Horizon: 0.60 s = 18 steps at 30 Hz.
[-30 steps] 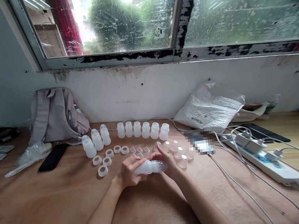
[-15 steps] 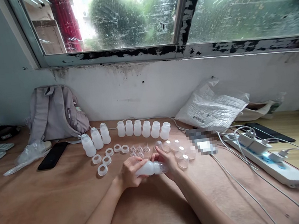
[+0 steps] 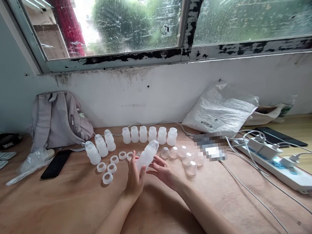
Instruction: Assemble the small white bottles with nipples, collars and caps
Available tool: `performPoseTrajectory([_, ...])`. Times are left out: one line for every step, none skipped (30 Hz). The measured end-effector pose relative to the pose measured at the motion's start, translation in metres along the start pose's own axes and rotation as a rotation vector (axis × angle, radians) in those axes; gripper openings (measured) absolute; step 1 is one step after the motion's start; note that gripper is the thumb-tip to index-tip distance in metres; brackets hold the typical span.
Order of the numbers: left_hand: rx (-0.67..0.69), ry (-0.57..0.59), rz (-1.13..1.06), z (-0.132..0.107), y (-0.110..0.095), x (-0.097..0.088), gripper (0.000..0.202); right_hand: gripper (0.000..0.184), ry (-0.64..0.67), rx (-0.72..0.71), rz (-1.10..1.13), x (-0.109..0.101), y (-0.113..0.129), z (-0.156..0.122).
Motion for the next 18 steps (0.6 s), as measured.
performPoseTrajectory([-0.004,0.002,-0.013,-0.002,-0.002,0.003,0.053,0.040,-0.004,-0.006,-0.030,0.002,-0.001,-0.001])
performPoseTrajectory([0.008,0.015,-0.017,-0.005,-0.005,0.008,0.051,0.040,-0.013,-0.008,-0.054,0.002,-0.002,-0.001])
performPoseTrajectory([0.029,0.037,-0.014,-0.007,-0.009,0.012,0.050,0.039,-0.025,-0.008,-0.069,0.000,-0.003,-0.001])
performPoseTrajectory([0.047,0.055,-0.007,-0.009,-0.013,0.016,0.048,0.036,-0.038,-0.010,-0.075,-0.002,-0.004,-0.001])
performPoseTrajectory([0.055,0.065,-0.003,-0.010,-0.016,0.017,0.047,0.034,-0.048,-0.015,-0.075,-0.004,-0.004,-0.001])
performPoseTrajectory([0.051,0.065,-0.010,-0.010,-0.018,0.017,0.045,0.032,-0.055,-0.020,-0.071,-0.006,-0.004,-0.001])
performPoseTrajectory([0.034,0.054,-0.033,-0.009,-0.019,0.015,0.044,0.031,-0.056,-0.020,-0.067,-0.008,-0.004,-0.001])
performPoseTrajectory([0.002,0.037,-0.071,-0.005,-0.018,0.011,0.043,0.030,-0.052,-0.014,-0.065,-0.009,-0.004,-0.001])
performPoseTrajectory([-0.044,0.017,-0.121,0.000,-0.016,0.006,0.043,0.031,-0.041,0.001,-0.064,-0.009,-0.004,-0.001])
performPoseTrajectory([-0.101,0.005,-0.177,0.007,-0.012,0.000,0.044,0.031,-0.024,0.024,-0.064,-0.009,-0.005,-0.001])
performPoseTrajectory([-0.162,0.009,-0.230,0.015,-0.008,-0.005,0.045,0.032,-0.005,0.050,-0.067,-0.008,-0.006,-0.002])
performPoseTrajectory([-0.216,0.037,-0.278,0.024,-0.005,-0.009,0.046,0.033,0.014,0.074,-0.072,-0.007,-0.007,-0.002])
performPoseTrajectory([-0.254,0.104,-0.319,0.033,-0.003,-0.010,0.048,0.034,0.030,0.092,-0.082,-0.005,-0.007,-0.003])
performPoseTrajectory([-0.273,0.200,-0.341,0.042,-0.003,-0.010,0.049,0.034,0.042,0.105,-0.098,-0.004,-0.007,-0.004])
performPoseTrajectory([-0.274,0.304,-0.353,0.049,-0.004,-0.009,0.049,0.035,0.049,0.112,-0.120,-0.002,-0.006,-0.005])
performPoseTrajectory([-0.276,0.371,-0.348,0.056,-0.004,-0.010,0.046,0.036,0.054,0.118,-0.146,-0.001,-0.006,-0.006])
performPoseTrajectory([-0.285,0.417,-0.331,0.062,-0.003,-0.012,0.044,0.037,0.058,0.122,-0.173,0.000,-0.006,-0.007])
performPoseTrajectory([-0.288,0.459,-0.313,0.066,-0.002,-0.014,0.043,0.038,0.059,0.117,-0.200,0.000,-0.005,-0.007])
Point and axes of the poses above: each hand's wrist, its own z-axis towards the middle knuckle, its own x-axis out of the palm, y = z × x, the point moved 8 cm from there along z, towards the middle knuckle, and after that the axes turned 15 degrees about z, right-handed, at the moved point
